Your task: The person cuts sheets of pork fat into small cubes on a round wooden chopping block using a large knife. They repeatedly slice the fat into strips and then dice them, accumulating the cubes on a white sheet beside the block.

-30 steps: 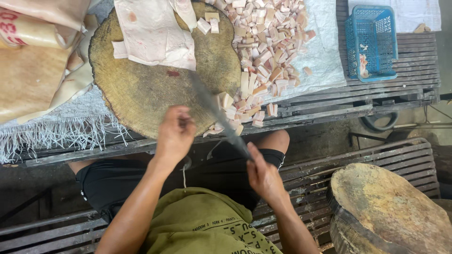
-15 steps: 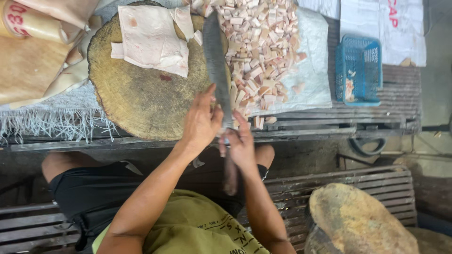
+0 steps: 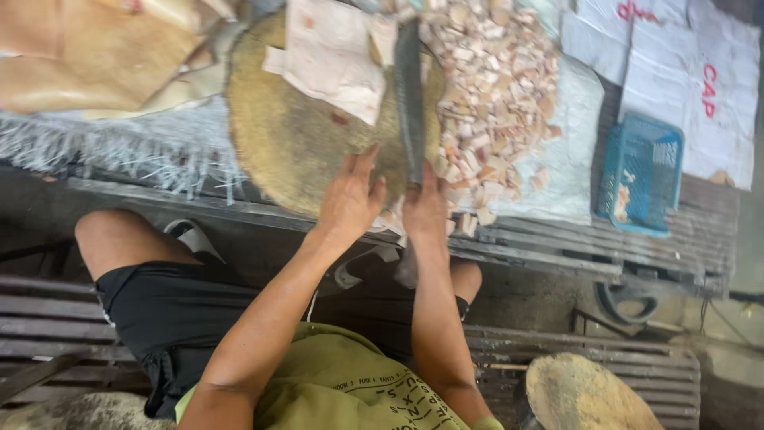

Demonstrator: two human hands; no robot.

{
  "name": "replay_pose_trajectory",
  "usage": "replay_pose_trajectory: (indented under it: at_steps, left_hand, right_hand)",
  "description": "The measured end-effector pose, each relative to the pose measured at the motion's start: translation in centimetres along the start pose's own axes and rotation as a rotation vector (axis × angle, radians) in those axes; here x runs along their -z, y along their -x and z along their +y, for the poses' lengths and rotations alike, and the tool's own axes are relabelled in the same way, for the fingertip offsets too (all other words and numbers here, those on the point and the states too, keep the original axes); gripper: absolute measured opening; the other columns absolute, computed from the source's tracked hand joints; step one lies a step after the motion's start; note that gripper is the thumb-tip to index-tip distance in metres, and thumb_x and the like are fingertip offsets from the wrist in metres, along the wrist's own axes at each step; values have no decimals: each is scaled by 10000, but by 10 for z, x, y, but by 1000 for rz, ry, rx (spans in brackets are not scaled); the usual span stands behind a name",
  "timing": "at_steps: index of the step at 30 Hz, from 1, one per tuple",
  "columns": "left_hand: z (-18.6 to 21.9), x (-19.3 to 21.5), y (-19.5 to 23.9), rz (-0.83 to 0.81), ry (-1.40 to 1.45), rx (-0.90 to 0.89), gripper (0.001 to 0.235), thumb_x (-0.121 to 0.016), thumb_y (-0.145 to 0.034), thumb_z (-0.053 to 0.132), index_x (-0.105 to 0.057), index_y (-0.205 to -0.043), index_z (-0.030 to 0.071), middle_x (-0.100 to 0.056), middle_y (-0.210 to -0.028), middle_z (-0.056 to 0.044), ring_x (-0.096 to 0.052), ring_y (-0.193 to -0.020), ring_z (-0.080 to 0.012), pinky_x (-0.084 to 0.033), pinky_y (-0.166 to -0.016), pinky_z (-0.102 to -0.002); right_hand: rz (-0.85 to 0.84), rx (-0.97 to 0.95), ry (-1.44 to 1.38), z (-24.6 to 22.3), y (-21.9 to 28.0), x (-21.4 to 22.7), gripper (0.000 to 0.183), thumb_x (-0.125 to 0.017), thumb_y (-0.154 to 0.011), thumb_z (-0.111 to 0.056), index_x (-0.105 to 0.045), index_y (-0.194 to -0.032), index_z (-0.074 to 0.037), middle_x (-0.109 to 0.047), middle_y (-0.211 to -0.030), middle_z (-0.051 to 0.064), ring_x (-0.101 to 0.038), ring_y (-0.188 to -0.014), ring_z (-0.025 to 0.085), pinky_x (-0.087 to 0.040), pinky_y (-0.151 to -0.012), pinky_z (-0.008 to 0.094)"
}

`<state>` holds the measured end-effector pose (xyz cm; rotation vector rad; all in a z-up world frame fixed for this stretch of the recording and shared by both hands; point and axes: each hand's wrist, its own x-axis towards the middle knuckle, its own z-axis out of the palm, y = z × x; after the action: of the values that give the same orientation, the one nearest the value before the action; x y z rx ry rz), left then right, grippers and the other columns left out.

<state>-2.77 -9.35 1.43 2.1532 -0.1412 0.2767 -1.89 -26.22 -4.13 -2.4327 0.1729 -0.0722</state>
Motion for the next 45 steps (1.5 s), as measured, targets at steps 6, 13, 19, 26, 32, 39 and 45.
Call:
replay_pose_trajectory:
  at_steps: [6, 13, 19, 26, 32, 39, 45]
  left_hand:
    - [-21, 85, -6, -7, 25, 207, 514, -651, -938, 132, -492, -1422, 61, -660, -1117, -171, -711, -861, -343, -572, -746, -462]
    - [-77, 224, 9, 444, -17, 305, 488, -643, -929, 64, -558, -1410, 57, -681, -1114, -167, -697, -914, -364, -560, -767, -466]
    - [-132, 308, 34, 719, -48, 532, 471, -655, -921, 60, -557, -1382, 41, -675, -1110, -171, -711, -909, -347, -574, -760, -439]
    - [-208, 380, 68, 950, -137, 717, 415, -660, -927, 37, -612, -1339, 32, -687, -1047, -169, -703, -914, -349, -565, -775, -440]
    - [-280, 467, 74, 1135, -141, 964, 329, -626, -951, 61, -672, -1275, 32, -703, -1054, -156, -711, -887, -316, -573, -783, -419]
    - [-392, 556, 100, 1321, -170, 1188, 396, -639, -941, 136, -629, -1322, 28, -702, -1080, -150, -690, -939, -318, -551, -828, -445]
    - [-517, 592, 127, 1473, -290, 1392, 368, -672, -941, 163, -660, -1301, 85, -706, -1183, -120, -627, -1105, -338, -509, -949, -462]
  right_hand:
    - [142, 324, -105, -94, 17, -2, 381, -634, -978, -49, -623, -1358, -23, -624, -1214, 215, -641, -1079, 369, -524, -939, 406]
    - [-591, 474, -599, -273, 6, -97, 314, -641, -1018, -74, -658, -1326, -16, -685, -1090, 48, -642, -988, 118, -532, -890, 257]
    - [-984, 627, -580, -372, 10, -178, 306, -630, -1029, -51, -653, -1330, 0, -681, -1179, 77, -660, -1052, 136, -547, -928, 277]
    - [-1236, 704, -542, -462, 37, -293, 285, -632, -1027, -76, -674, -1298, 6, -700, -1143, 109, -682, -1040, 162, -560, -914, 291]
    - [-1309, 792, -368, -559, 64, -396, 307, -631, -995, -140, -696, -1270, -20, -751, -1157, 148, -734, -1014, 202, -578, -886, 327]
    - [-1324, 1016, -349, -659, 104, -522, 301, -621, -989, -121, -683, -1266, -24, -740, -1131, 163, -731, -969, 258, -575, -848, 353]
    - [-1215, 1322, -239, -710, 123, -625, 263, -639, -976, -114, -717, -1220, -55, -729, -1045, 161, -717, -930, 315, -572, -835, 399]
